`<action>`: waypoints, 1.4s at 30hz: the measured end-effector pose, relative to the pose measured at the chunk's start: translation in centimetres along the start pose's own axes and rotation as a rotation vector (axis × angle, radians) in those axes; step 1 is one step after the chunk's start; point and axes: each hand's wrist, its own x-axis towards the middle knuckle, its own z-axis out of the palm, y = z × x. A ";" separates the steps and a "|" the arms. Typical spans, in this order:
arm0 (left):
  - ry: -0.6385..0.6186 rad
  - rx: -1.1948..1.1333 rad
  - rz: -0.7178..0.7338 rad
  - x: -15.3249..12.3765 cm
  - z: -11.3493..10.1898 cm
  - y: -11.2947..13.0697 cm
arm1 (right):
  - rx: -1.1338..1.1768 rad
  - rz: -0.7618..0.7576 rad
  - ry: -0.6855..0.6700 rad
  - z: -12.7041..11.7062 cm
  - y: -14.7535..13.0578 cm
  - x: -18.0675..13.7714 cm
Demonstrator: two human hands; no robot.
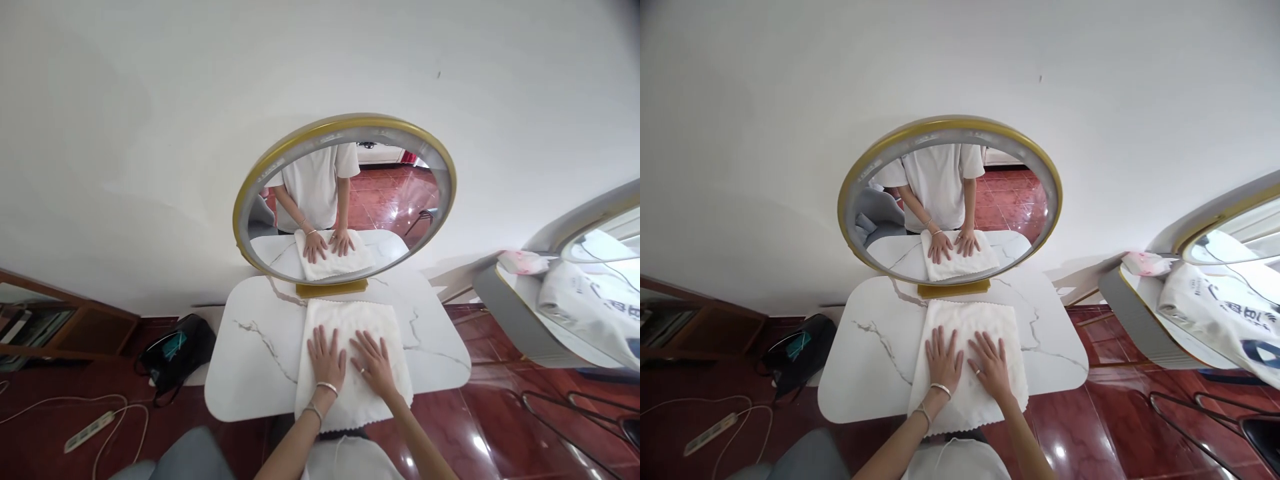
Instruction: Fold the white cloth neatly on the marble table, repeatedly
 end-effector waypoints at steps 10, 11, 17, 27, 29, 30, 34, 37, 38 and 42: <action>-0.120 -0.124 -0.268 10.1 -3.1 -1.0 | 0.135 0.300 0.277 -4.5 9.3 5.6; -0.145 -0.144 -0.259 11.0 -3.2 -1.2 | 0.143 0.250 0.236 -4.8 9.4 6.6; -0.265 -0.253 -0.077 13.0 -4.8 -2.9 | 0.229 -0.047 -0.026 -4.8 6.1 11.4; -0.427 -0.358 0.208 12.4 -9.5 -4.0 | 0.318 -0.283 -0.339 -4.1 -0.7 16.1; -0.431 -0.376 0.247 12.4 -10.5 -4.0 | 0.331 -0.301 -0.420 -4.3 -1.3 16.6; -0.427 -0.383 0.260 12.5 -11.1 -4.0 | 0.339 -0.304 -0.458 -4.5 -1.4 16.7; -0.388 -0.400 0.285 12.6 -14.3 -4.5 | 0.373 -0.274 -0.552 -6.9 -0.3 17.0; -0.322 -0.408 0.320 12.8 -16.7 -5.5 | 0.388 -0.234 -0.602 -9.8 2.1 16.7; -0.294 -0.409 0.330 12.8 -17.4 -5.9 | 0.400 -0.203 -0.626 -10.8 3.1 16.5; -0.236 -0.388 0.332 13.0 -19.3 -7.4 | 0.473 -0.017 -0.697 -14.1 6.8 15.4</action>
